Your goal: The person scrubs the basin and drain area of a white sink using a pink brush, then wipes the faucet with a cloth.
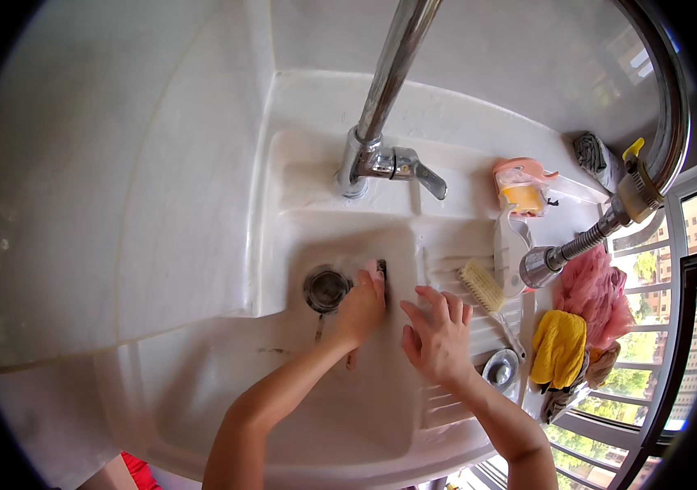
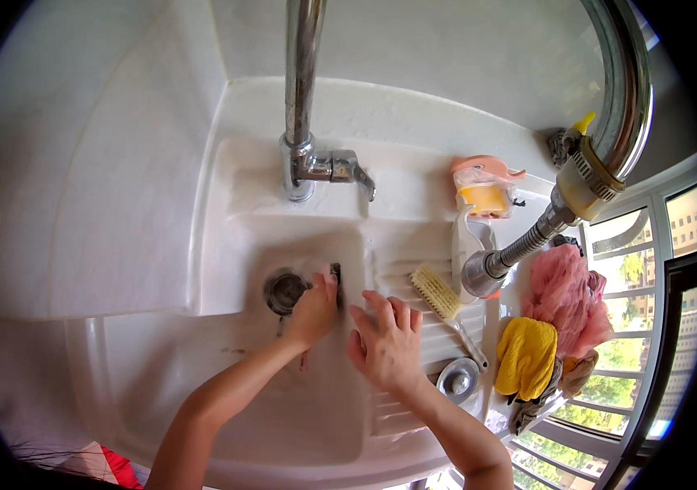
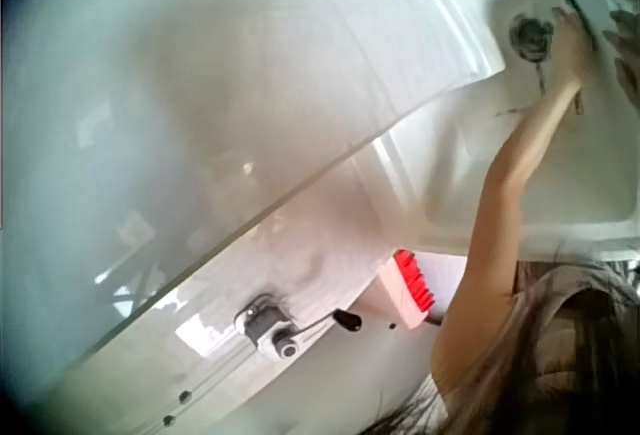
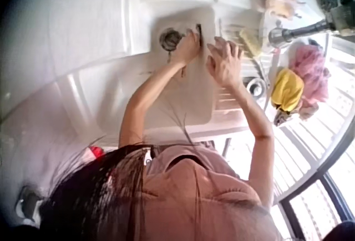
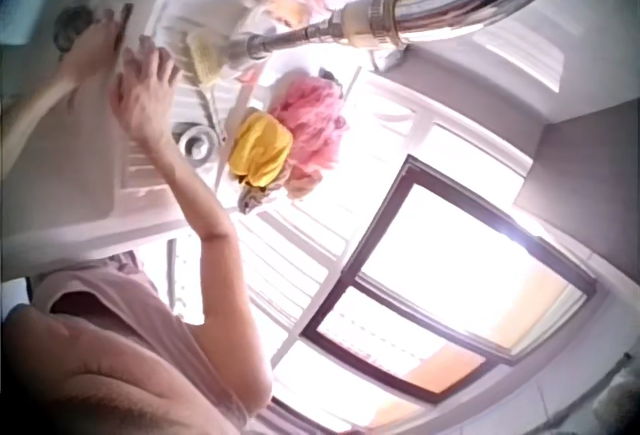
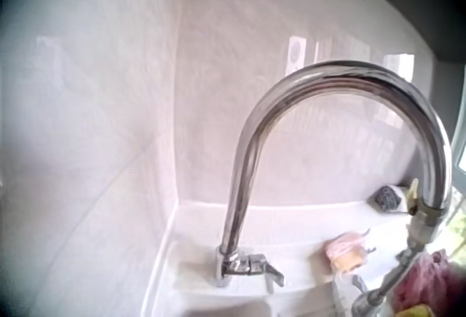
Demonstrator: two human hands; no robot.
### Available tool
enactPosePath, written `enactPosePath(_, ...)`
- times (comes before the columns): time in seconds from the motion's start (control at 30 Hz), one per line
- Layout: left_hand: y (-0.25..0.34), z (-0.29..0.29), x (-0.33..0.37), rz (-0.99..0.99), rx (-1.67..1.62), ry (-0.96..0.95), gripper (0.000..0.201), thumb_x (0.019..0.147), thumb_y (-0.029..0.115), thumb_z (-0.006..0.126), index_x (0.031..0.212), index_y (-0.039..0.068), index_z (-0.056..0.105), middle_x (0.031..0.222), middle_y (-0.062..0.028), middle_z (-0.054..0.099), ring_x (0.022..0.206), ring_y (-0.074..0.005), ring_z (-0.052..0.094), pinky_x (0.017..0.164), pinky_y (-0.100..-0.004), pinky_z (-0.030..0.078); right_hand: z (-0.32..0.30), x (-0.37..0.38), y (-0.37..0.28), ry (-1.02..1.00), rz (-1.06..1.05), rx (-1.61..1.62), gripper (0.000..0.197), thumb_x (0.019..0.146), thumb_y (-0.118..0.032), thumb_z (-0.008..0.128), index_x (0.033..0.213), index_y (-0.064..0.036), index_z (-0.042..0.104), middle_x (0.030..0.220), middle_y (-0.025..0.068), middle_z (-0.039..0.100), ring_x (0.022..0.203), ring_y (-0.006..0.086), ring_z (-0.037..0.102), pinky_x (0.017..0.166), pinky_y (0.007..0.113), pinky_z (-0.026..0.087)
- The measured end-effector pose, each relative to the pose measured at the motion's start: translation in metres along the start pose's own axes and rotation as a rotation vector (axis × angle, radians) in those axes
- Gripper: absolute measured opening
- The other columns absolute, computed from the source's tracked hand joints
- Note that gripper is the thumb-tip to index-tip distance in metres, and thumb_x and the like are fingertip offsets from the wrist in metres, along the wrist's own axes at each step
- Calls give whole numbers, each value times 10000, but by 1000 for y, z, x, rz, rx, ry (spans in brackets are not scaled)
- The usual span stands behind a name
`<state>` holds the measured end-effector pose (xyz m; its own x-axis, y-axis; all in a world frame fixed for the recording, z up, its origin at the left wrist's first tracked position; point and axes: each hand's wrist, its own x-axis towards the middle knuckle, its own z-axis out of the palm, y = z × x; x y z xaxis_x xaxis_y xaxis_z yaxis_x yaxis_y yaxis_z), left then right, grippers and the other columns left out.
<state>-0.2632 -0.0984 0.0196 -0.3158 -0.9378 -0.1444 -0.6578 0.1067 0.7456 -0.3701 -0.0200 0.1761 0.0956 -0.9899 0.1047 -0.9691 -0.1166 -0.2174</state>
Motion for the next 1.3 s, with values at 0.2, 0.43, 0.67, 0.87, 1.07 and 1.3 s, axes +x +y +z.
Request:
enactPosePath(0.2,4,-2,7,-42,-52,38,394,981,319,300,945,-48,437,710,-274,617,691,-456,611,602,-524,487,-1,4,0,-2,3,1,368,700,-158,631,1066,-116,622,1216,84,459,1050,310,430,845,462,342)
enactPosePath(0.43,9,-11,10,-213,-100,-44,398,982,324,293,969,-42,449,747,-261,630,710,-459,607,645,-525,481,-3,1,-1,-11,-4,-10,341,718,-164,622,1052,-95,621,1228,80,461,1065,283,447,852,435,355)
enactPosePath(0.67,1,-4,-3,-79,-57,-13,402,979,319,296,955,-49,456,743,-275,622,733,-453,608,647,-533,475,-2,3,-2,-6,7,-11,345,707,-162,625,1046,-95,623,1220,76,465,1054,283,451,853,432,355)
enactPosePath(0.87,6,-4,-10,38,-33,-32,386,976,321,298,979,-32,452,746,-280,618,679,-443,612,607,-513,491,0,0,-3,-3,0,-10,336,710,-154,619,1042,-97,625,1216,75,468,1051,284,454,849,432,354)
enactPosePath(1.07,18,-12,-5,-162,-125,-36,412,978,337,306,903,-24,489,737,-283,617,699,-460,604,603,-522,483,0,2,1,-7,13,-21,331,711,-155,622,1038,-99,628,1215,77,468,1049,277,457,848,429,355)
enactPosePath(1.3,11,-6,-3,-124,-127,-42,380,977,297,319,937,-58,448,710,-281,614,693,-446,615,585,-515,491,-2,4,2,-11,21,-10,346,704,-145,623,1048,-107,631,1213,74,467,1042,287,450,849,437,351)
